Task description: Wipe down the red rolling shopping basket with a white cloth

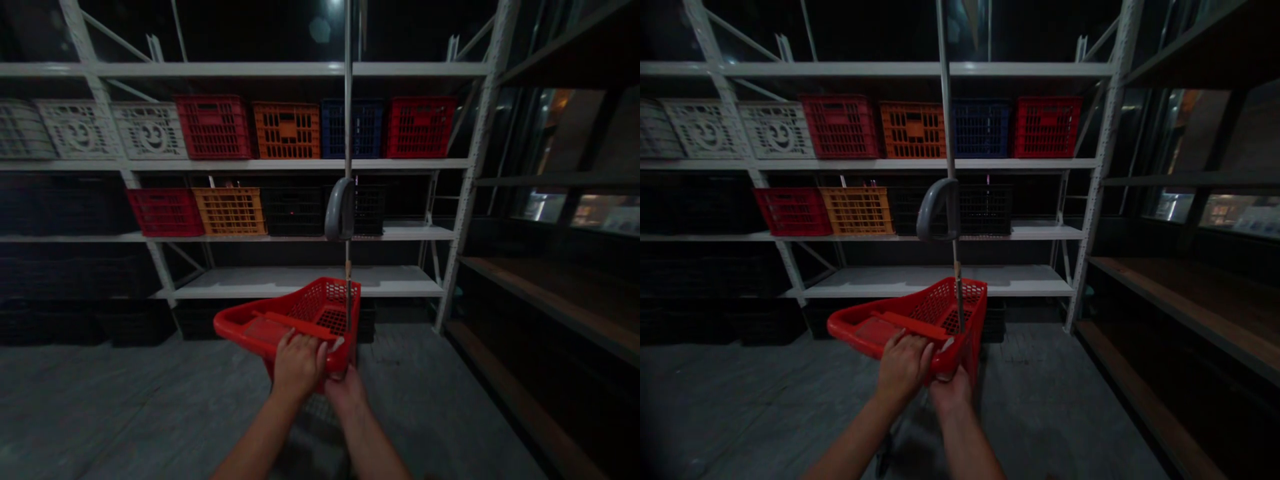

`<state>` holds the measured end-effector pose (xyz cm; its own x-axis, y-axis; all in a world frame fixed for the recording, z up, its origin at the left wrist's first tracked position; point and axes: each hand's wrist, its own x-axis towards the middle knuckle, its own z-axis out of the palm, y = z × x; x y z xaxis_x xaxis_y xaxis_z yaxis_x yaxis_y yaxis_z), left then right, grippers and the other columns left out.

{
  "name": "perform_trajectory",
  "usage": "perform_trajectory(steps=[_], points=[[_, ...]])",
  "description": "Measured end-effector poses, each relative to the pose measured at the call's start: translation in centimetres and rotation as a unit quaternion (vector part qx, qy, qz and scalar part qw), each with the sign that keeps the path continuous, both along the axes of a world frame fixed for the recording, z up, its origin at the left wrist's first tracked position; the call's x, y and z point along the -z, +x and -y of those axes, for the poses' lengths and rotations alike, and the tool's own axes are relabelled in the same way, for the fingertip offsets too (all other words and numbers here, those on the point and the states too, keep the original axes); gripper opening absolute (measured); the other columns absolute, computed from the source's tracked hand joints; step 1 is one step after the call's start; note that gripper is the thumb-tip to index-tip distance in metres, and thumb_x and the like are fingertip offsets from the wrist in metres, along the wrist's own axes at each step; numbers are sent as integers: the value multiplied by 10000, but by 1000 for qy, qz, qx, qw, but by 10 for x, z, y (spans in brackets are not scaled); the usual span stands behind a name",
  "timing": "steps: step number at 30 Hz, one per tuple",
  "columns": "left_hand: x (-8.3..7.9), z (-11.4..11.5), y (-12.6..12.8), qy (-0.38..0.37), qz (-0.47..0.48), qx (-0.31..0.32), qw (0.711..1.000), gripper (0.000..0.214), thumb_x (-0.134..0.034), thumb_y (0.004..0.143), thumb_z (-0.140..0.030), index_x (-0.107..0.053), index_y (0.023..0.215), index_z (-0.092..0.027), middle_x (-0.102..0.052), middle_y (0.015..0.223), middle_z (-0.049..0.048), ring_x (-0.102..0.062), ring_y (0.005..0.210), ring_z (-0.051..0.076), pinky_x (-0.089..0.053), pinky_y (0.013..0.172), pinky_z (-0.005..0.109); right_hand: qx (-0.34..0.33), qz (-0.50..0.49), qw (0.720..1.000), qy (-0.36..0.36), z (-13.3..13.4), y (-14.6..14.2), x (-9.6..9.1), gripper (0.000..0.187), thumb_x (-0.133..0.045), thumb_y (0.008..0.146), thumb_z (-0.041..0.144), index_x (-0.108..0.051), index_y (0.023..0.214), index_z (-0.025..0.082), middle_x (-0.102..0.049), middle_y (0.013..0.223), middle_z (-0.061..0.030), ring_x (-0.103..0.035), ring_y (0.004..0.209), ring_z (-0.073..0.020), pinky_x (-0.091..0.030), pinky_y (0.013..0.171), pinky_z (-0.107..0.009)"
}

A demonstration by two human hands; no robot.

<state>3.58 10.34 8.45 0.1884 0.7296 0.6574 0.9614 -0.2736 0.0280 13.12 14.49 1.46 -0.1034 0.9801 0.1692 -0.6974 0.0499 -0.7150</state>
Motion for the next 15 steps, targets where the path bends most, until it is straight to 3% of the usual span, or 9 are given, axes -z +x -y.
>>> perform_trajectory(steps=[4, 8, 11, 15], points=[[-4, 2, -4, 2, 3, 4, 1000, 325, -351, 861, -311, -644, 769, -204, -684, 771, 37, -596, 801, 189, -316, 916, 403, 51, -124, 988, -73, 35, -13, 21, 158, -496, 741, 262, -633, 819, 254, -692, 865, 4, -635, 884, -161, -499, 822, -351], [-4, 4, -15, -3, 0, 38, 999, 312, -352, 857, -304, -641, 804, -199, -685, 792, 39, -592, 796, 182, -317, 912, 404, 38, -68, 985, -155, 63, 15, 31, 235, -648, 675, 335, -608, 875, 218, -698, 845, -39, -663, 735, -197, -538, 666, -348], [-5, 4, -34, -28, -10, 52, 998, 332, -324, 867, -301, -630, 792, -196, -680, 787, 35, -587, 798, 178, -313, 907, 407, 140, -14, 982, -123, 59, 53, 6, 346, -657, 666, 438, -576, 884, 182, -689, 834, -72, -658, 717, -222, -528, 631, -347], [-13, 4, -55, -64, -23, 62, 996, 344, -307, 866, -303, -625, 798, -191, -677, 827, 40, -577, 837, 182, -304, 915, 412, 286, 149, 945, 55, 26, 68, -62, 356, -492, 795, 461, -534, 1005, 177, -644, 972, -76, -613, 882, -208, -484, 747, -315]])
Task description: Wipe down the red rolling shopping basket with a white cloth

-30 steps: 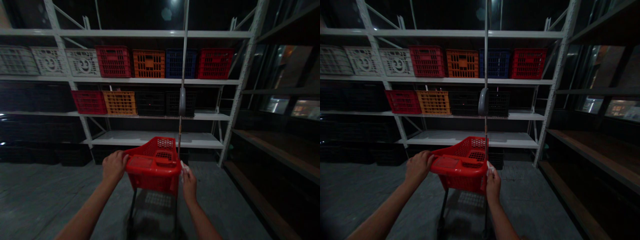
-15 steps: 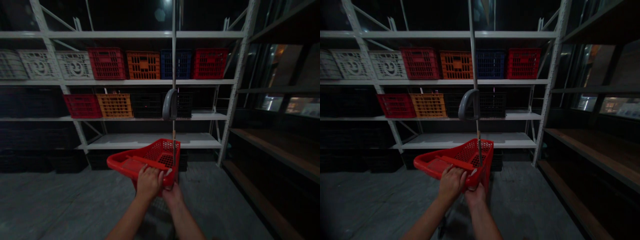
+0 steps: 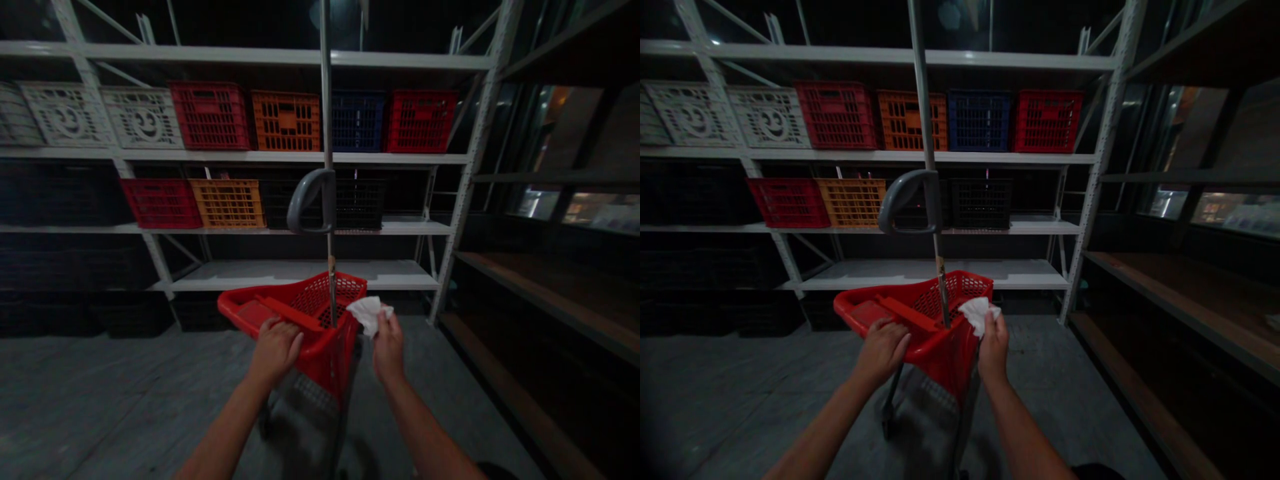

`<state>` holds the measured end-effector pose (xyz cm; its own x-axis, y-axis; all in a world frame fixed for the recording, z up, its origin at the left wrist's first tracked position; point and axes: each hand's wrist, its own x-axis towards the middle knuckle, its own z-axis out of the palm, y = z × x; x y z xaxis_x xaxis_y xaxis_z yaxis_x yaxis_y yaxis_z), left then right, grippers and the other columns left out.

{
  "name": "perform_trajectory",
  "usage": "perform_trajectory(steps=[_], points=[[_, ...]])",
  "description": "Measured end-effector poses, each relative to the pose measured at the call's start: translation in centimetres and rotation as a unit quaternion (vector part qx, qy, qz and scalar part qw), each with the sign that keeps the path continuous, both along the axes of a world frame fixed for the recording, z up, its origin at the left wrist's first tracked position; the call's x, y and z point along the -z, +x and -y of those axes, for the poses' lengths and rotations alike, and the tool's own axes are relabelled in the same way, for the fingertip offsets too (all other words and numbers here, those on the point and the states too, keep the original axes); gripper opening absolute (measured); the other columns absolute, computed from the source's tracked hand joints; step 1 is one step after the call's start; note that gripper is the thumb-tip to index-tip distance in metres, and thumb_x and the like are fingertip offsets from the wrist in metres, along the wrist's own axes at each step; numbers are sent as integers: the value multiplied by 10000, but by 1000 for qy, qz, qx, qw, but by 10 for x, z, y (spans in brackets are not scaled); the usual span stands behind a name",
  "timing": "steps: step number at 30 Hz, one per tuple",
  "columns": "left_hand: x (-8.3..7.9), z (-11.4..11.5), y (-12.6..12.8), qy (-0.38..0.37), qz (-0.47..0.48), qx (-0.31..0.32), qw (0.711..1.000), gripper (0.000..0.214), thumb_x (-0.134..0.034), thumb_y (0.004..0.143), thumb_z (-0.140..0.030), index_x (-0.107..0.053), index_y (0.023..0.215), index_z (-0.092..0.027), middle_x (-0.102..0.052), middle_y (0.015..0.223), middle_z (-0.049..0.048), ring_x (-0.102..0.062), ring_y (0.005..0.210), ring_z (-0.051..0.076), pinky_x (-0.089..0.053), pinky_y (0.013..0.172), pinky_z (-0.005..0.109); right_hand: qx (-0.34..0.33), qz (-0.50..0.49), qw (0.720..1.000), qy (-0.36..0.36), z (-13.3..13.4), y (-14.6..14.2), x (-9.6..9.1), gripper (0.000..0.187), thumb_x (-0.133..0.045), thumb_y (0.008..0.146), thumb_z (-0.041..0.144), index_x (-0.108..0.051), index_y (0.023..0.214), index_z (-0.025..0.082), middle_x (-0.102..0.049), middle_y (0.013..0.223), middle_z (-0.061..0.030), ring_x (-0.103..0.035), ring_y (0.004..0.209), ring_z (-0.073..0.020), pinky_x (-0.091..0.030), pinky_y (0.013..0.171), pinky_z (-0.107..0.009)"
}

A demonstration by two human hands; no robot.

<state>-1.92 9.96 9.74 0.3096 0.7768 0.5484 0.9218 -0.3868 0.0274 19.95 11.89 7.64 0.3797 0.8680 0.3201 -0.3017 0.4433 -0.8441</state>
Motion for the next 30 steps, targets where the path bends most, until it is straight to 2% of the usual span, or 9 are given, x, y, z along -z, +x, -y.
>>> perform_trajectory(steps=[2, 5, 8, 11, 14, 18, 21, 27, 30], points=[[-5, 4, -1, 3, 1, -10, 1000, 337, -312, 859, -306, -626, 806, -196, -673, 864, 45, -567, 878, 192, -278, 947, 431, 9, 118, 991, 56, -12, -16, -25, 363, -411, 837, 456, -522, 1040, 176, -623, 1016, -81, -578, 951, -202, -452, 805, -310], [-8, 14, 9, 23, 20, -26, 999, 344, -307, 865, -327, -630, 842, -210, -669, 900, 48, -568, 902, 193, -265, 972, 430, -38, 194, 974, 114, -14, -49, -36, 354, -322, 876, 449, -538, 983, 189, -608, 1041, -80, -547, 1003, -189, -407, 871, -309], [-4, 21, 21, 10, 14, -60, 998, 428, -293, 871, -391, -645, 739, -188, -671, 731, 70, -594, 737, 189, -376, 824, 372, -80, 133, 984, 93, -13, -69, -24, 335, -318, 867, 455, -514, 804, 192, -616, 990, -90, -572, 940, -194, -434, 807, -303], [3, 22, 22, 20, -3, -101, 995, 482, -301, 861, -436, -650, 651, -177, -657, 639, 90, -588, 653, 202, -394, 709, 354, -147, 119, 980, 65, -22, -72, -4, 235, -513, 765, 412, -452, 855, 204, -624, 894, -59, -602, 789, -183, -462, 681, -278], [7, 21, 16, 31, -15, -90, 995, 474, -302, 865, -422, -658, 657, -188, -661, 636, 80, -588, 645, 193, -391, 711, 345, -201, 238, 947, 77, -35, -70, 16, 263, -526, 764, 351, -448, 968, 205, -620, 868, -40, -594, 761, -175, -451, 687, -279], [8, 19, 10, 40, -27, -84, 995, 463, -301, 872, -398, -655, 655, -194, -661, 629, 64, -582, 627, 176, -389, 708, 339, -174, 373, 907, 85, -42, -73, 27, 210, -435, 823, 354, -487, 934, 183, -614, 834, -62, -574, 764, -191, -434, 700, -296], [9, 18, 8, 61, -33, -91, 993, 452, -308, 871, -382, -653, 643, -201, -651, 617, 61, -578, 630, 176, -390, 704, 343, -142, 371, 911, 113, -47, -78, -5, 226, -413, 838, 382, -486, 911, 180, -599, 789, -55, -563, 709, -178, -432, 654, -278], [14, 12, 2, 68, -42, -82, 993, 407, -339, 857, -354, -652, 638, -214, -637, 616, 59, -572, 638, 179, -404, 690, 349, -123, 311, 916, 220, -73, -94, -134, 331, -424, 834, 504, -489, 911, 189, -565, 717, -4, -543, 600, -123, -411, 558, -220], [17, 9, -5, 67, -36, -80, 994, 382, -349, 851, -337, -650, 649, -214, -638, 624, 57, -571, 643, 178, -412, 706, 356, -153, 300, 915, 224, -79, -102, -157, 361, -422, 824, 537, -479, 907, 190, -554, 688, 12, -526, 525, -109, -399, 505, -209]])
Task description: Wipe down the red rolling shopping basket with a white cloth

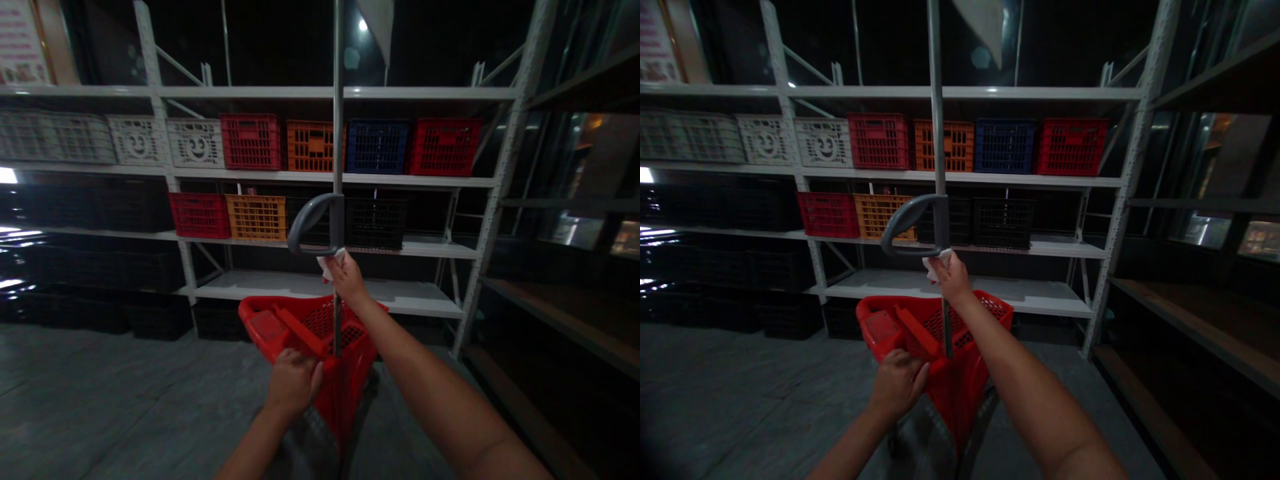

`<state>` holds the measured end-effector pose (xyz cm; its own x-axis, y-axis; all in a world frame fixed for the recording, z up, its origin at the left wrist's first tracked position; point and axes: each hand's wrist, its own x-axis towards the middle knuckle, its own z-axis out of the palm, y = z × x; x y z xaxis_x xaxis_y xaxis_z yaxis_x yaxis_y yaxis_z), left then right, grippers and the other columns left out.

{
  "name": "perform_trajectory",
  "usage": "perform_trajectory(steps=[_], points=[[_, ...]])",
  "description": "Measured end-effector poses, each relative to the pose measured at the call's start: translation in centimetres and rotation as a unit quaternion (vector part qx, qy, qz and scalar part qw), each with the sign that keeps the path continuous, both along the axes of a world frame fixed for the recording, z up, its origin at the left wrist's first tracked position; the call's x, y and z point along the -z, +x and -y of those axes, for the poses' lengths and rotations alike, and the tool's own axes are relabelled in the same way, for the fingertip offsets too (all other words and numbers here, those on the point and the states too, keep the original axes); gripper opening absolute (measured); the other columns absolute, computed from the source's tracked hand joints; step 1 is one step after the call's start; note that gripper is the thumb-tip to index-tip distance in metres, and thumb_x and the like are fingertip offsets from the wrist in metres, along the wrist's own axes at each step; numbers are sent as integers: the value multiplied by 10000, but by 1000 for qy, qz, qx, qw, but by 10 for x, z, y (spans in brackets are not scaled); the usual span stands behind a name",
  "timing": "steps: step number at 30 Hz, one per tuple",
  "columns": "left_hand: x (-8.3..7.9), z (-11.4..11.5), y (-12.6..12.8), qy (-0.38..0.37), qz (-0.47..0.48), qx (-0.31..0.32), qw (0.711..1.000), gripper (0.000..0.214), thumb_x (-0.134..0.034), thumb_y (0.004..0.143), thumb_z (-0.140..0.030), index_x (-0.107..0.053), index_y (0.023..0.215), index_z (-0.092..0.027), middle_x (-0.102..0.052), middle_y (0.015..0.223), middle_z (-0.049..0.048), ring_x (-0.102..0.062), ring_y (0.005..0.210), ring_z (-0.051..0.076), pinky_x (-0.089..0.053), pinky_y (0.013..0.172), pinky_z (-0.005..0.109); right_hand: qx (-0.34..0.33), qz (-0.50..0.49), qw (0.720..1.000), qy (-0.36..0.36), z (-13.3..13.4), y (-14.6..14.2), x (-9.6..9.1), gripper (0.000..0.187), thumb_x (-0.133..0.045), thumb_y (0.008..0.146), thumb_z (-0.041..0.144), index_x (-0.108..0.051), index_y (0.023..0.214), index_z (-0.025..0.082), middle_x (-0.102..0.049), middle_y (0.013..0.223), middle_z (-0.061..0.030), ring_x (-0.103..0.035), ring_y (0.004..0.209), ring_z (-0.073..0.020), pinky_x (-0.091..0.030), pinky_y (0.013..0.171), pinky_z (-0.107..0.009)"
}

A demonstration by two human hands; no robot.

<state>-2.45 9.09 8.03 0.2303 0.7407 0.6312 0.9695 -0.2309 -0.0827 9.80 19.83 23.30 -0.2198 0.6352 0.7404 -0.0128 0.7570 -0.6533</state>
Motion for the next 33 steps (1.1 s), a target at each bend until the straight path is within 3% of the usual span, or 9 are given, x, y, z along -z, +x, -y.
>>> perform_trajectory(steps=[3, 8, 10, 13, 18, 21, 24, 29, 33], points=[[2, -2, -7, 6, -4, 5, 1000, 384, -349, 850, -321, -634, 621, -205, -628, 601, 52, -571, 634, 174, -416, 728, 364, 32, 24, 999, -4, 5, -3, 31, 337, -425, 837, 503, -488, 916, 182, -566, 710, -5, -541, 573, -128, -409, 541, -226], [0, -2, -17, 29, -10, 27, 999, 346, -377, 833, -288, -614, 596, -199, -618, 581, 41, -564, 620, 162, -416, 718, 346, 73, 136, 987, -47, 20, 4, 145, 245, -442, 840, 401, -507, 889, 170, -584, 774, -51, -550, 710, -171, -426, 664, -281], [-1, -3, -20, 48, -9, 35, 998, 329, -392, 824, -281, -606, 589, -199, -607, 570, 36, -555, 612, 158, -415, 702, 336, 75, 166, 982, -49, 21, 8, 175, 232, -476, 817, 396, -516, 865, 173, -583, 809, -63, -545, 757, -183, -427, 714, -308], [1, -5, -22, 78, -8, 47, 996, 323, -412, 813, -278, -581, 551, -195, -582, 542, 27, -540, 591, 154, -415, 681, 326, 61, 168, 983, -27, 16, 10, 167, 253, -508, 794, 430, -519, 801, 177, -569, 786, -57, -540, 750, -184, -432, 713, -320], [4, -7, -22, 100, -10, 58, 993, 335, -414, 817, -281, -558, 528, -190, -555, 519, 22, -524, 579, 151, -415, 672, 320, -40, 41, 998, -12, 2, -3, 63, 340, -425, 840, 509, -487, 866, 175, -570, 695, -14, -552, 605, -138, -429, 557, -242], [4, -7, -23, 87, -10, 63, 994, 345, -403, 823, -280, -550, 526, -186, -546, 516, 21, -515, 578, 145, -413, 672, 312, -93, -5, 995, -20, -3, -11, 38, 365, -397, 850, 529, -473, 912, 177, -587, 690, -10, -575, 582, -134, -433, 531, -225], [3, -6, -24, 77, -5, 73, 994, 337, -401, 823, -274, -549, 534, -184, -554, 529, 21, -513, 590, 142, -409, 682, 311, -62, 15, 998, -20, 0, -9, 71, 356, -399, 857, 513, -479, 924, 172, -597, 715, -21, -584, 612, -139, -445, 555, -229], [-2, -3, -28, 68, -7, 92, 993, 366, -366, 838, -262, -546, 529, -182, -548, 523, 19, -499, 577, 139, -396, 660, 306, 43, 146, 988, -12, 20, 7, 173, 316, -397, 871, 443, -515, 935, 156, -616, 831, -84, -585, 768, -188, -474, 710, -316], [-5, -3, -34, 50, 0, 123, 991, 371, -353, 846, -269, -564, 555, -180, -565, 552, 21, -506, 608, 141, -397, 687, 305, 93, 240, 965, 57, 27, 18, 204, 273, -382, 887, 345, -543, 997, 154, -617, 969, -112, -543, 986, -218, -329, 972, -444]])
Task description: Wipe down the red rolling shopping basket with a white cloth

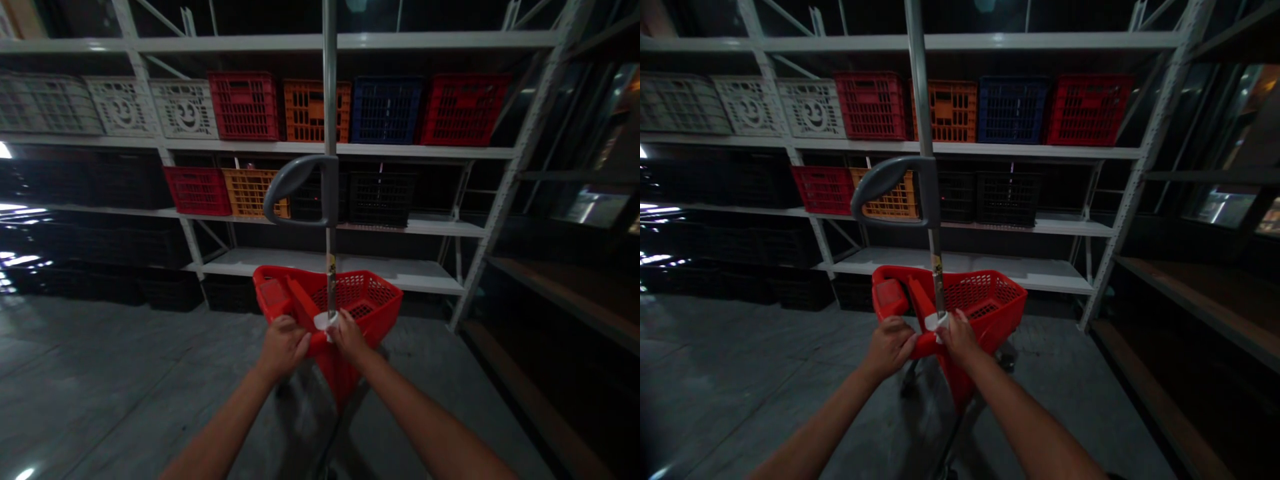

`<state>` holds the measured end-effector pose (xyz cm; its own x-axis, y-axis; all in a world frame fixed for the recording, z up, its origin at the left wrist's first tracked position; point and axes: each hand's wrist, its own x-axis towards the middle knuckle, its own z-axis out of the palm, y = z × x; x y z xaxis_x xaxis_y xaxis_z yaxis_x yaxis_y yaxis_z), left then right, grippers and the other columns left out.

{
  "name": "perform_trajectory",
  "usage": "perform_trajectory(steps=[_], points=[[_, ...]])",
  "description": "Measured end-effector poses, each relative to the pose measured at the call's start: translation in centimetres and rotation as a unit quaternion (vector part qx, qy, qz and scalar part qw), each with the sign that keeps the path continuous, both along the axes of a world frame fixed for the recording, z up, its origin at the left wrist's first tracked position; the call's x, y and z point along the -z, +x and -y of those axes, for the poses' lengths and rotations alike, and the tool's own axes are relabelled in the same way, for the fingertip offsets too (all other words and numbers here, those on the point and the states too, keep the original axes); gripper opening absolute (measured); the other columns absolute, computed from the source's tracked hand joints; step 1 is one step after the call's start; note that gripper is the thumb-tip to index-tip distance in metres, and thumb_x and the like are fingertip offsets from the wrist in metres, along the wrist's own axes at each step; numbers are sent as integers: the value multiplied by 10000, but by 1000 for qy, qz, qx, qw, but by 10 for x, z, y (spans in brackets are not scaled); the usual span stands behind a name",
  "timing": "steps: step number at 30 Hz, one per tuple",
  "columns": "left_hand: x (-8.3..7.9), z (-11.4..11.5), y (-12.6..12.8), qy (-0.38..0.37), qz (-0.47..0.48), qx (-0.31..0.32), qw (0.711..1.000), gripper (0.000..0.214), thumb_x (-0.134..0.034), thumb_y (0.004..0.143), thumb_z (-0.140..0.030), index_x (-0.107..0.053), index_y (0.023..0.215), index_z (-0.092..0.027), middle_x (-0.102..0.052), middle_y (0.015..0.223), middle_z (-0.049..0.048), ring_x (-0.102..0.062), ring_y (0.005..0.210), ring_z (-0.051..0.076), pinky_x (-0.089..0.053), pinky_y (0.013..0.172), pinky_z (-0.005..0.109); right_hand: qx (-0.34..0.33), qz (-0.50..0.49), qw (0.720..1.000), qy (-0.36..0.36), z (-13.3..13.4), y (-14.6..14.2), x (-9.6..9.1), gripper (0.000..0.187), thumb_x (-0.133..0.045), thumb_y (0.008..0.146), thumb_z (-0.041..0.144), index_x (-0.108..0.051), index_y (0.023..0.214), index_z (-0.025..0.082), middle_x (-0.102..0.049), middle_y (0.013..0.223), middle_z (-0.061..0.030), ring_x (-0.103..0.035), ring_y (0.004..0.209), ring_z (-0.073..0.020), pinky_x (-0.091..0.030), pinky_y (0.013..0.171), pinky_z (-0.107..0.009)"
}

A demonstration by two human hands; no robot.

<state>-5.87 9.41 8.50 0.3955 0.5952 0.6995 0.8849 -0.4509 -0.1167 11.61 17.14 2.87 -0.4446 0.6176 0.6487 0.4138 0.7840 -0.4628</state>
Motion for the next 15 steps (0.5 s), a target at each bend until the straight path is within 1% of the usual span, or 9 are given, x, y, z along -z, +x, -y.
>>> perform_trajectory(steps=[2, 3, 4, 8, 10, 12, 14, 15], points=[[1, -2, -5, -16, 3, 17, 1000, 362, -351, 847, -267, -578, 580, -176, -575, 570, 24, -509, 621, 140, -399, 706, 303, -8, 34, 999, 31, -3, 5, 1, 253, -381, 890, 282, -549, 1032, 157, -623, 990, -97, -542, 1005, -204, -226, 1036, -470], [1, -4, -8, -24, 4, 22, 999, 363, -347, 848, -266, -582, 588, -175, -575, 574, 25, -509, 625, 141, -400, 709, 303, -14, 43, 998, 40, -5, 8, 1, 252, -388, 883, 253, -549, 1051, 156, -622, 1010, -96, -540, 1013, -201, -204, 1046, -475], [2, -6, -12, -30, 5, 25, 999, 367, -341, 850, -268, -583, 590, -175, -573, 576, 26, -509, 629, 142, -401, 710, 302, -18, 43, 998, 43, -7, 11, 1, 260, -401, 871, 225, -548, 1074, 156, -617, 1038, -99, -534, 1027, -201, -213, 1043, -474], [2, -12, -23, -54, 9, 20, 998, 382, -318, 850, -274, -582, 590, -179, -572, 592, 27, -513, 643, 146, -406, 736, 320, -25, -12, 1000, 2, -8, 21, 9, 345, -431, 792, 118, -563, 1108, 160, -615, 1069, -102, -536, 1026, -207, -388, 933, -402], [-1, -12, -26, -57, 10, 11, 998, 348, -328, 838, -254, -601, 633, -186, -607, 662, 29, -537, 718, 158, -389, 812, 357, -22, -45, 999, -16, -4, 22, 12, 382, -420, 771, 90, -573, 1113, 165, -622, 1069, -94, -544, 1019, -202, -422, 902, -367], [-5, -8, -25, -47, 15, -18, 999, 280, -372, 810, -236, -615, 677, -201, -642, 809, 34, -543, 866, 185, -336, 904, 409, -2, -80, 996, -31, 1, 18, 11, 426, -401, 763, 72, -561, 1147, 166, -608, 1113, -91, -539, 1044, -196, -412, 926, -356], [-8, 0, -18, -28, 27, -70, 997, 211, -420, 775, -221, -623, 717, -212, -636, 961, 41, -507, 1005, 217, -269, 969, 452, 35, -118, 991, -55, 7, 11, 9, 460, -384, 750, 54, -555, 1162, 168, -602, 1133, -88, -543, 1051, -194, -409, 938, -351], [-9, 4, -13, -21, 31, -95, 995, 193, -434, 762, -217, -625, 736, -212, -628, 997, 46, -496, 1032, 226, -245, 987, 464, 56, -139, 986, -68, 10, 6, 8, 477, -375, 742, 46, -553, 1166, 172, -606, 1126, -85, -552, 1041, -192, -417, 931, -348]])
